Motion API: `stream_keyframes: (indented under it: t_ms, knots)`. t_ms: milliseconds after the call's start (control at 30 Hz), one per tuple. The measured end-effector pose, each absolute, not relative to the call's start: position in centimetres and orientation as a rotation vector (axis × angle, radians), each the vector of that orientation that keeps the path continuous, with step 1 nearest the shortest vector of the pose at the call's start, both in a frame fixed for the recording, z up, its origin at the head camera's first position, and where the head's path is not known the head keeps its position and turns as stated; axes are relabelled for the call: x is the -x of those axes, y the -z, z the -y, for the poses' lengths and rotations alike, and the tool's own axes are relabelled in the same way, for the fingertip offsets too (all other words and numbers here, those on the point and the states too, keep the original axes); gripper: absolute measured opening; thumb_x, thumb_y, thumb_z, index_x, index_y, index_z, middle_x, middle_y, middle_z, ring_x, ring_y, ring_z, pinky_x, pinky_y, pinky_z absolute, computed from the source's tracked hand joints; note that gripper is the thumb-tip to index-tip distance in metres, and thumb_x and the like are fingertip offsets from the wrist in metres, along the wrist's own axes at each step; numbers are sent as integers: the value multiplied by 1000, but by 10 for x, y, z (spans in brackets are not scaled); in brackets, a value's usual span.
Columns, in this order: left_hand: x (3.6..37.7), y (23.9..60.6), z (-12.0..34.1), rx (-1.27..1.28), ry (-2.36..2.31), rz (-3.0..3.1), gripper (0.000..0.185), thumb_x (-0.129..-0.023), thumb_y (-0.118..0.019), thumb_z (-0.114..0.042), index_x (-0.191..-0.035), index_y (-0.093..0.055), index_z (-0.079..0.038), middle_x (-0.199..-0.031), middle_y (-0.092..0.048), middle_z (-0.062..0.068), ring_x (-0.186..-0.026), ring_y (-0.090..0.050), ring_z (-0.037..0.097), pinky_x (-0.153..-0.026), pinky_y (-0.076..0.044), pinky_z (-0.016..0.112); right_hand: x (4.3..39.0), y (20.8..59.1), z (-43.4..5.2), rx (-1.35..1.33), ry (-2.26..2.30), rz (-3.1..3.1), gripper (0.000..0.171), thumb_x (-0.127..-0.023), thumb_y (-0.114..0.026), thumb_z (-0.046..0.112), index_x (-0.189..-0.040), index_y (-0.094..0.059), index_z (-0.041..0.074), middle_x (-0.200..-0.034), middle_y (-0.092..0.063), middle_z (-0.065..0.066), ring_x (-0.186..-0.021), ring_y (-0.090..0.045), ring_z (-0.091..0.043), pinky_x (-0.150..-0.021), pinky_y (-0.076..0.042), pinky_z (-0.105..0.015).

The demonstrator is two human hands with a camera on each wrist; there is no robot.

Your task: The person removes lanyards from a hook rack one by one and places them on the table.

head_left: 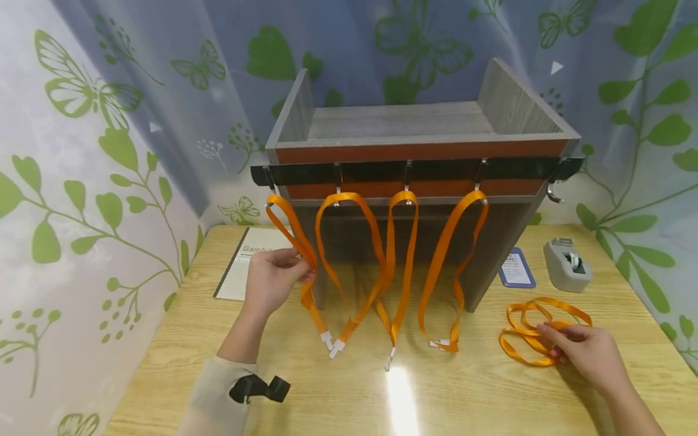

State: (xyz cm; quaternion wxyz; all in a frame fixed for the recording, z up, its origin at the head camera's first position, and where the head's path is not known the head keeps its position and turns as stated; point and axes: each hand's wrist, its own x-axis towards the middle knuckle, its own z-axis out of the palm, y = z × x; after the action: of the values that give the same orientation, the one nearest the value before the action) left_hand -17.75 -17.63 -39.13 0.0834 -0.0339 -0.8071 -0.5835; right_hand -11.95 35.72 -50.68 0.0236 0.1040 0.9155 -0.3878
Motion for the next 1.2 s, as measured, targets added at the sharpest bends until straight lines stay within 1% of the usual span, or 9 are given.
stream_keyframes:
  t_ms: [167,300,400,533,667,767,967,1067,1200]
  knots:
    - [178,393,177,103,1740,2415,24,-87,-71,-4,-109,-73,7,-83,-76,20,-63,-73,13,-65,-64,29,119,500,-357,-310,1226,-2787,56,-94,-66,48,-111,-74,-5,-71,-73,2,-62,-61,-4,-54,-52,-21]
    - [180,392,178,110,1740,2404,23,-87,-71,-4,-107,-74,7,-83,-76,20,-62,-73,13,-65,-64,29,123,494,-357,-238,1276,-2782,54,-95,-66,43,-117,-71,-6,-74,-75,4,-64,-63,-4,-56,-55,-21]
    - [181,391,179,110,1747,2400,24,-87,-71,-3,-108,-73,8,-83,-76,21,-62,-73,12,-65,-64,29,125,490,-355,-196,1315,-2782,52,-95,-67,39,-118,-70,-8,-77,-76,5,-64,-64,-5,-57,-57,-22]
    - [181,392,178,99,1766,2407,27,-87,-70,-2,-112,-71,10,-85,-76,21,-63,-73,11,-67,-64,27,124,483,-353,-199,1369,-2743,53,-95,-68,38,-118,-69,-9,-82,-78,6,-64,-66,-8,-57,-59,-27]
    - [180,393,177,91,1771,2407,28,-86,-70,-1,-112,-71,10,-85,-76,22,-63,-73,10,-67,-64,27,123,471,-347,-209,1372,-2709,54,-95,-67,42,-121,-69,-6,-83,-78,0,-65,-67,-12,-59,-60,-30]
    - [178,394,177,94,1771,2398,26,-86,-70,-1,-111,-72,9,-85,-76,22,-63,-73,10,-66,-64,27,123,460,-342,-190,1352,-2723,55,-95,-66,44,-122,-69,-3,-82,-77,-1,-67,-67,-14,-59,-60,-31]
    - [178,393,177,116,1763,2387,25,-86,-70,0,-110,-72,8,-85,-75,23,-62,-72,9,-64,-64,27,123,443,-336,-129,1352,-2794,50,-95,-66,41,-121,-70,-2,-82,-76,9,-67,-66,-14,-58,-57,-27]
    - [179,393,177,121,1757,2389,25,-86,-70,-1,-110,-73,8,-85,-75,23,-62,-72,9,-64,-64,27,125,437,-334,-119,1346,-2814,50,-95,-66,42,-120,-71,-1,-81,-74,12,-67,-64,-11,-58,-56,-25]
    - [178,394,177,113,1761,2394,26,-86,-69,0,-110,-72,9,-85,-75,23,-62,-72,9,-64,-64,28,125,431,-327,-114,1390,-2810,47,-94,-68,41,-120,-71,2,-81,-73,14,-67,-65,-10,-59,-57,-24]
